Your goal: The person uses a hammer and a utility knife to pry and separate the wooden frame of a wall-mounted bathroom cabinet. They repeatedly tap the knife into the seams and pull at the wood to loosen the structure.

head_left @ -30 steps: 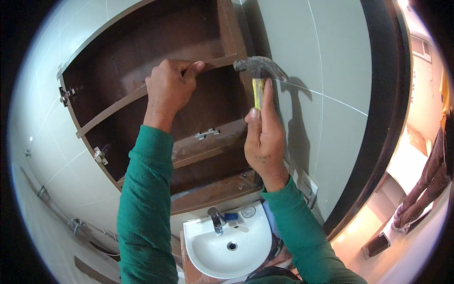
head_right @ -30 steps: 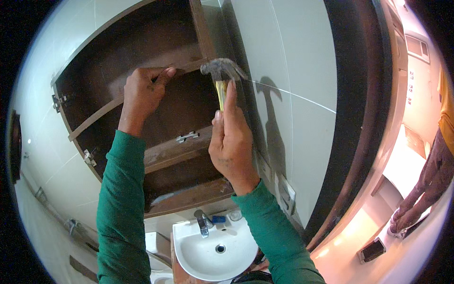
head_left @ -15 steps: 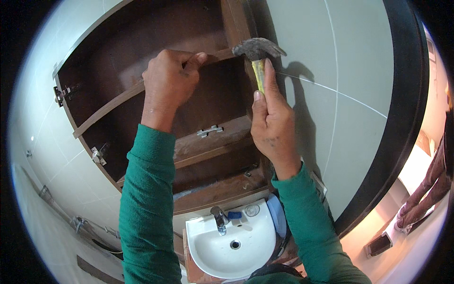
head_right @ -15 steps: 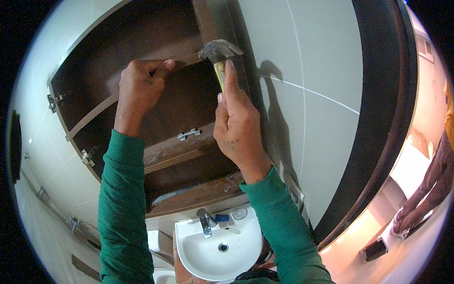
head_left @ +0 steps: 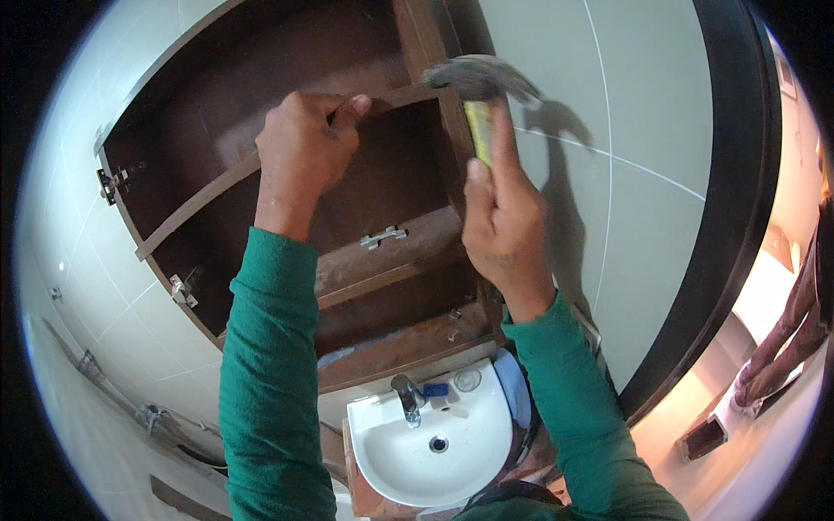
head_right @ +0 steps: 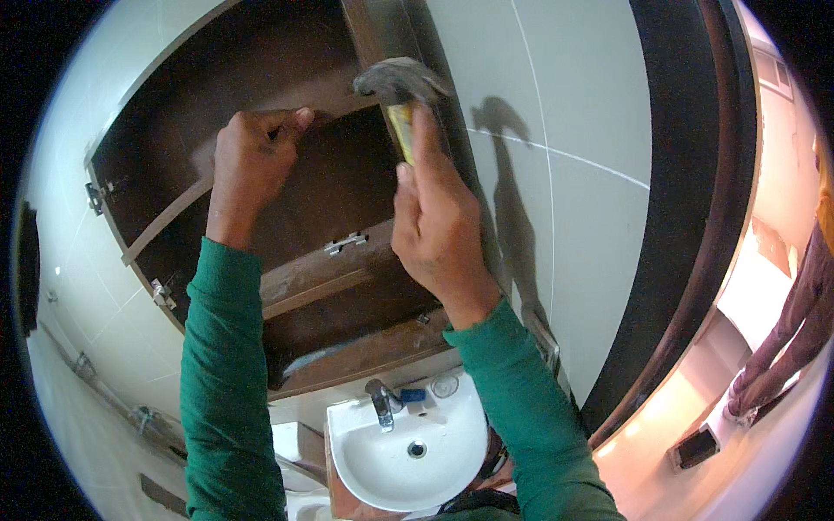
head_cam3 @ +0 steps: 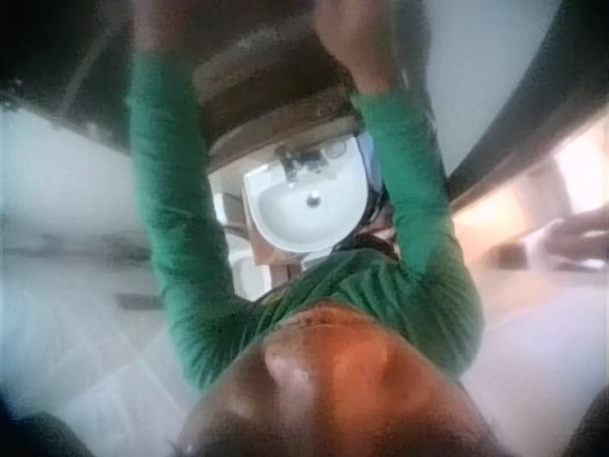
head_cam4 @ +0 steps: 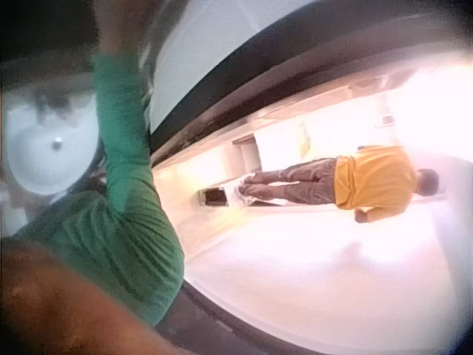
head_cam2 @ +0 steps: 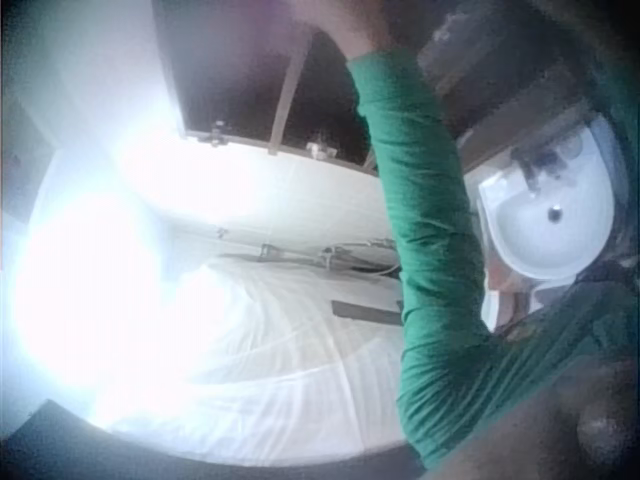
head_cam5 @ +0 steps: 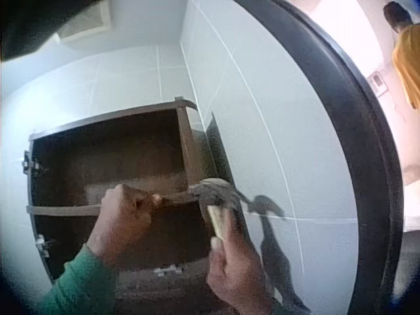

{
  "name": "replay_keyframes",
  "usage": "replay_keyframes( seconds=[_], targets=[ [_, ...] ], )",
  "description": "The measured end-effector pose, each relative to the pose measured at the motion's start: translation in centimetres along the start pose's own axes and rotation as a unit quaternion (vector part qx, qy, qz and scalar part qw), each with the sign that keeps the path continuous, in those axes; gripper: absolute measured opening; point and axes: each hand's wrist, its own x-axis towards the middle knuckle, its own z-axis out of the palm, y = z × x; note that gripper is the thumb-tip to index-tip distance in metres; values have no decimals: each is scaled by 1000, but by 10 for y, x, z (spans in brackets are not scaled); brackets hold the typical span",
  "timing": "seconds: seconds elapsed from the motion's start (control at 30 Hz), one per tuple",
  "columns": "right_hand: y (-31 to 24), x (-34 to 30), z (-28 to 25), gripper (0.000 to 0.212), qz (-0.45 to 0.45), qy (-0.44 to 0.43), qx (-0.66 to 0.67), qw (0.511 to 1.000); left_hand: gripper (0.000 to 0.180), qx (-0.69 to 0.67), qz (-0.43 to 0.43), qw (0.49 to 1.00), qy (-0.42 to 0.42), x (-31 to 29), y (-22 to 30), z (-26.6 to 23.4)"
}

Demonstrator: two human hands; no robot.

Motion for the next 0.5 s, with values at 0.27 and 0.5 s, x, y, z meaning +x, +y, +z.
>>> replay_keyframes(
  seconds=[0.27,0.5],
  targets=[
    [-1,-1,3,61,-21,33,1,999,37,-14,4,1000,10,1,-3,3],
    [7,-5,8,59,-24,7,-8,1000,35,-8,28,999,33,0,-8,8]
  ],
)
